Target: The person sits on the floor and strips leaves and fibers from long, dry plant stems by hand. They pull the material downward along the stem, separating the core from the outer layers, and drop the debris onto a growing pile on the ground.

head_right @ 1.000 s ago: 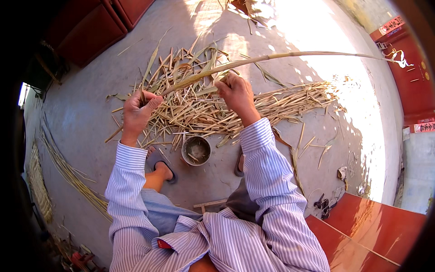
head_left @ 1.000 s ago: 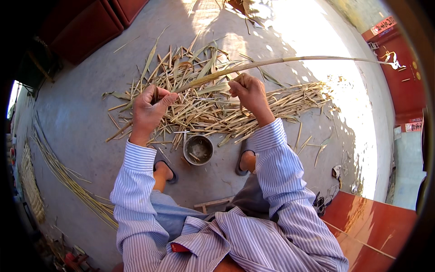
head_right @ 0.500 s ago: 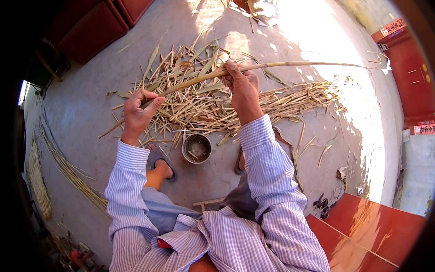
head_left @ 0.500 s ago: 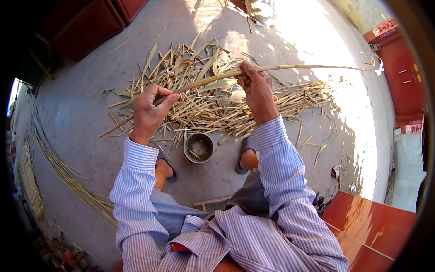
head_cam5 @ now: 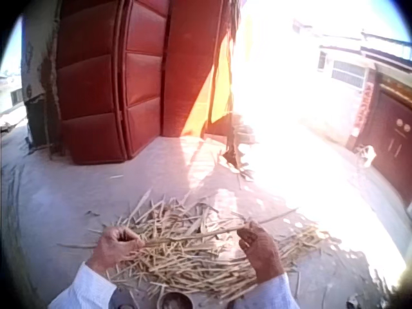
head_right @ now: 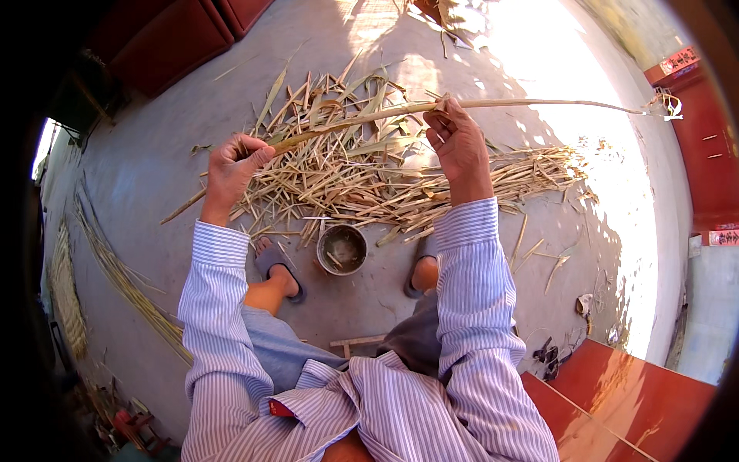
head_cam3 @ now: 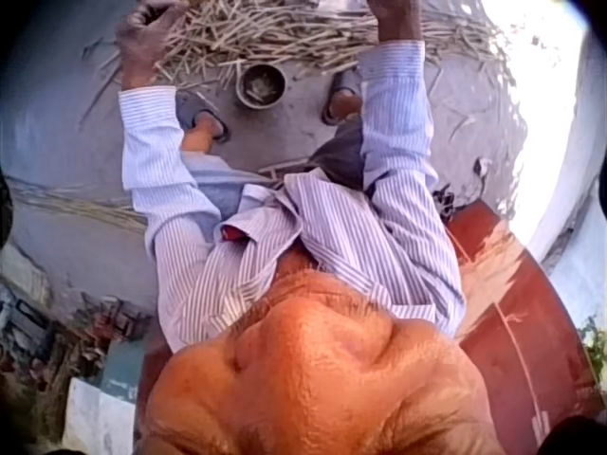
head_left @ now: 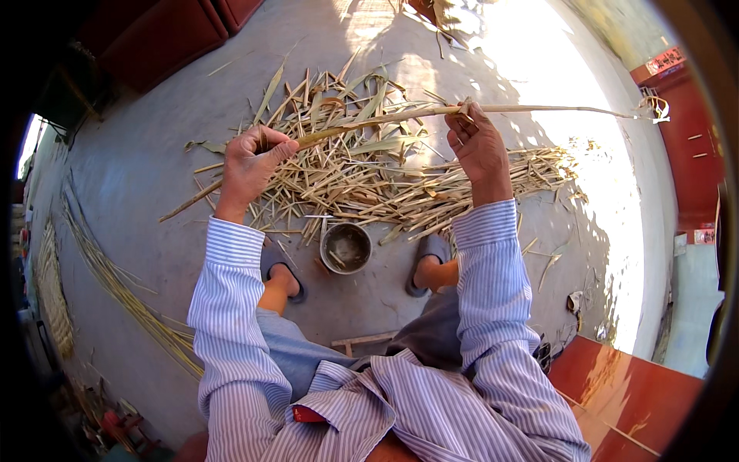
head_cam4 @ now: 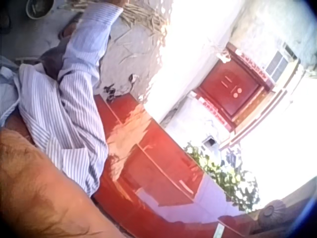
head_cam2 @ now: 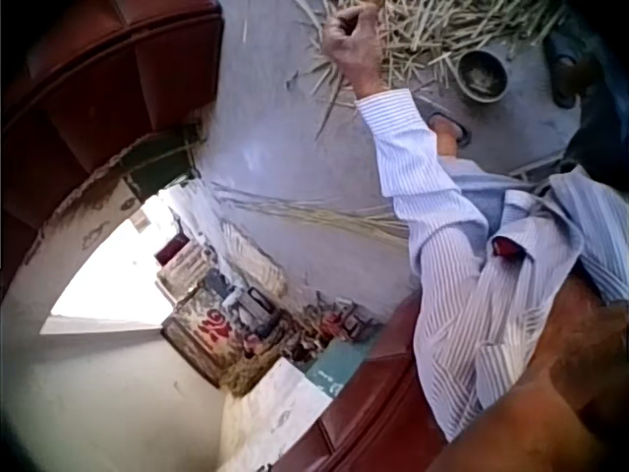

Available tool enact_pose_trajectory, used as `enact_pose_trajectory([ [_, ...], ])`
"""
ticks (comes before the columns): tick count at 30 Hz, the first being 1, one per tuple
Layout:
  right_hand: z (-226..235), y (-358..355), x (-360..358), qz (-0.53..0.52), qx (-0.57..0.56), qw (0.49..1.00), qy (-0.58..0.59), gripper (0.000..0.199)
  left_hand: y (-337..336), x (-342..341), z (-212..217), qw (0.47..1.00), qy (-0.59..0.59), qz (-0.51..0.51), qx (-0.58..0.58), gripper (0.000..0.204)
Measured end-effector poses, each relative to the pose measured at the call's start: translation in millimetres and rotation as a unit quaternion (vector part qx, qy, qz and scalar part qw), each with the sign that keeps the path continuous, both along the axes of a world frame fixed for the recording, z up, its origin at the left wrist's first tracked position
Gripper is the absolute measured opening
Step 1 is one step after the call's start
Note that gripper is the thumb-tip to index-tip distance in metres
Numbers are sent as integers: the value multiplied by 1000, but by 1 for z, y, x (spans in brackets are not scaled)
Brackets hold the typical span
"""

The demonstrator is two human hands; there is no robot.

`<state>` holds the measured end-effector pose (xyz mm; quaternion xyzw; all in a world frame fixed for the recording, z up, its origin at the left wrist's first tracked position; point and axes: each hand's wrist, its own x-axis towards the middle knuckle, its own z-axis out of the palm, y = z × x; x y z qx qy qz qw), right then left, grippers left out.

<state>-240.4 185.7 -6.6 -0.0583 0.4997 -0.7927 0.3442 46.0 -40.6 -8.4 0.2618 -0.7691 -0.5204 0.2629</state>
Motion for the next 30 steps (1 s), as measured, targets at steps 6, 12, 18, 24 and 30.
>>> enact_pose_trajectory([
  [6, -9, -2, -5, -26, -10, 999, 42, 13, -18, 0, -8, 971, 137, 171, 90, 26],
  [12, 0, -12, 27, 61, 2, 995, 74, 16, 19, -22, 11, 978, -96, -54, -177, 31],
  [18, 5, -15, 25, 43, -126, 991, 7, 18, 27, -30, -4, 997, -23, -71, -20, 23],
  [24, 4, -3, 13, 44, -68, 991, 103, 16, -8, -15, -1, 982, 123, 102, 105, 20],
  [30, 1, -11, 27, 55, 1, 989, 141, 19, 35, -37, 9, 958, 14, -33, -283, 33],
])
